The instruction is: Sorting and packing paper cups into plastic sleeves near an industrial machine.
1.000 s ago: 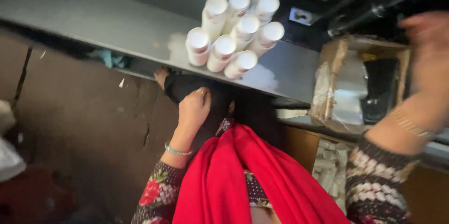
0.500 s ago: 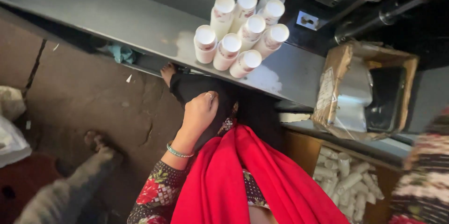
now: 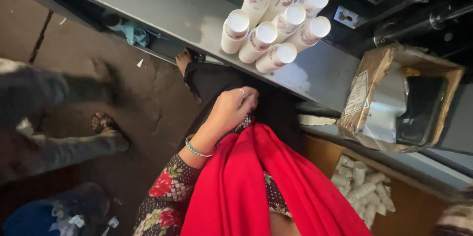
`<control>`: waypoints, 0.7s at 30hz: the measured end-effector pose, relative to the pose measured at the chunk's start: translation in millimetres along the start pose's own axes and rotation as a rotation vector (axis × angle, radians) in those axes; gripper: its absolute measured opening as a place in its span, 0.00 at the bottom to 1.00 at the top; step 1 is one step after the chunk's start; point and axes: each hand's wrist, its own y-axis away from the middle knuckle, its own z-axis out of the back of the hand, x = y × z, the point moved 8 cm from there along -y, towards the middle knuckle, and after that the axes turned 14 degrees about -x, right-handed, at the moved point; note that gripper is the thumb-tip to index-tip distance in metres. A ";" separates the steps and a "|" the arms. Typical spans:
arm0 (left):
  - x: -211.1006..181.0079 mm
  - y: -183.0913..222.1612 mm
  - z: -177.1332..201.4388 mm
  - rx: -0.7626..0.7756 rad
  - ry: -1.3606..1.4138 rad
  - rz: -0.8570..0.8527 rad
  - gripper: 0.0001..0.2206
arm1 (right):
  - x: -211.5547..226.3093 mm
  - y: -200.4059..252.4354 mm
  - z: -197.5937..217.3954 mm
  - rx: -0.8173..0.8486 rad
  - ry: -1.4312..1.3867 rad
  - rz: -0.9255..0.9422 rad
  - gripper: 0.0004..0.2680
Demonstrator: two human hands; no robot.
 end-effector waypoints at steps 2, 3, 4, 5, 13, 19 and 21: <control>-7.2 -1.1 -1.2 0.021 0.143 0.071 0.09 | 11.2 -3.1 -28.5 0.051 -0.004 0.030 0.21; -9.5 -0.5 -3.5 0.042 0.290 0.172 0.10 | 15.6 -4.6 -44.8 0.078 -0.006 0.046 0.21; -12.6 0.2 -6.5 0.063 0.439 0.272 0.12 | 20.9 -6.7 -59.7 0.104 -0.009 0.061 0.22; -12.5 1.9 -10.3 0.053 0.442 0.279 0.12 | 20.8 -6.2 -92.0 0.131 -0.013 0.079 0.22; 15.7 25.8 -64.3 0.296 1.189 0.629 0.10 | 21.1 12.1 -171.3 -0.049 -0.364 -0.207 0.21; -7.9 3.5 -62.5 0.301 1.398 0.636 0.11 | 19.7 3.9 -183.5 -0.281 -0.858 -0.261 0.20; 0.5 -10.8 -58.3 0.232 1.262 0.579 0.12 | 24.2 -7.4 -168.3 -0.366 -0.727 -0.235 0.20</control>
